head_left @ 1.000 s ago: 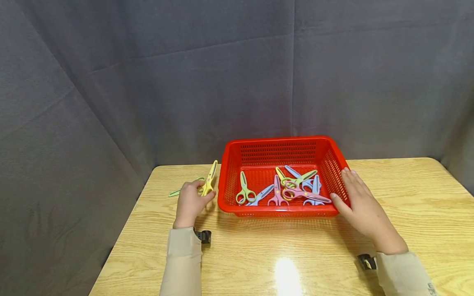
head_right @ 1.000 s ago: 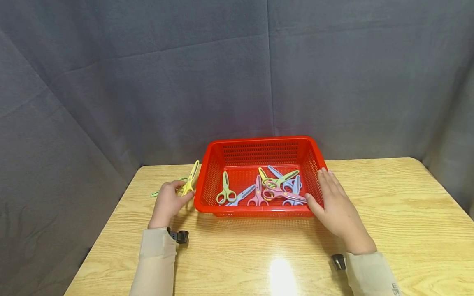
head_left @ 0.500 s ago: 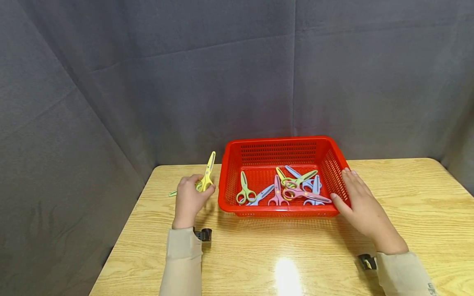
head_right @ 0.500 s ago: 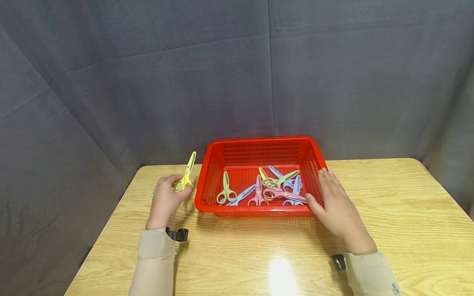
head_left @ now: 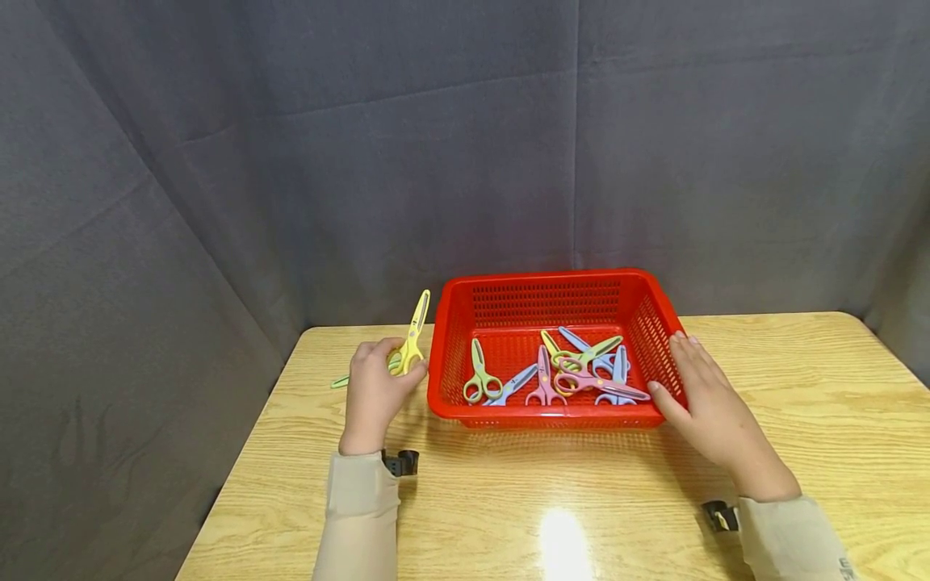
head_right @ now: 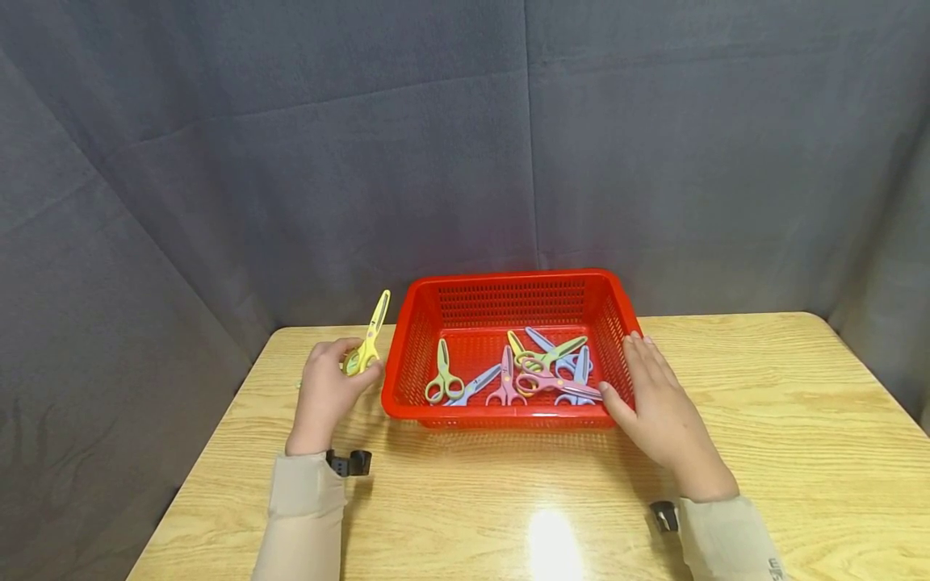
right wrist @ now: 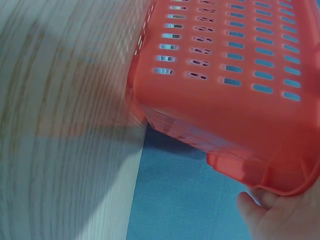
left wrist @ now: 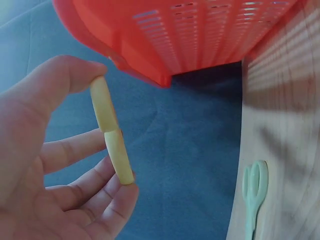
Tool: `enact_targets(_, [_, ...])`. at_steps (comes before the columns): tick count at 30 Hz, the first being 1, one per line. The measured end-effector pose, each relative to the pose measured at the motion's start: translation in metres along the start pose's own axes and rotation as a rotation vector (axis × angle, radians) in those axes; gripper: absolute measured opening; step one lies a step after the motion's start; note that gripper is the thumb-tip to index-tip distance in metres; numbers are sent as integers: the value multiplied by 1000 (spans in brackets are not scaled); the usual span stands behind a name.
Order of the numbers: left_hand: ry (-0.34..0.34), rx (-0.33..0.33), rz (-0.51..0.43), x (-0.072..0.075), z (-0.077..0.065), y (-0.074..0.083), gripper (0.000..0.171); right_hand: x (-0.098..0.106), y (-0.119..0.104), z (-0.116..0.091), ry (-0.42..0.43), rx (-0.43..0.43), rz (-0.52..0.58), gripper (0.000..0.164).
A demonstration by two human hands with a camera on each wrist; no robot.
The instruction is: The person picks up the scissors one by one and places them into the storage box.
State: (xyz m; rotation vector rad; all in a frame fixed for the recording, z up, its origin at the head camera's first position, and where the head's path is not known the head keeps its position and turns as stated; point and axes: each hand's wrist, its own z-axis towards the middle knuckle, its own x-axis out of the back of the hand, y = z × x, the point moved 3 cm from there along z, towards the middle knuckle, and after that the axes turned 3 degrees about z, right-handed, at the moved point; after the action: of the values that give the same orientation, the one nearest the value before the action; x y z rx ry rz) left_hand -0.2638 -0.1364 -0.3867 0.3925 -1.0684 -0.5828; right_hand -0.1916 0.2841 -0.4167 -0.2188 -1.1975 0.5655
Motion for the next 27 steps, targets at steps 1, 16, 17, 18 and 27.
enact_targets(1, [0, 1, 0, 0, 0, 1, 46, 0, 0, 0, 0, 0, -1, 75])
enact_targets(16, [-18, -8, -28, -1, -4, 21, 48, 0, -1, 0, 8, 6, -4, 74])
enact_targets(17, [-20, -11, -33, -1, -5, 23, 48, -1, -1, 0, 9, 7, -4, 74])
enact_targets(18, [-24, -16, -38, -2, -5, 25, 48, -1, -1, 0, 9, 6, -3, 74])
enact_targets(27, [-61, -65, -23, -12, -10, 39, 46, 0, -1, -1, 11, 16, -9, 74])
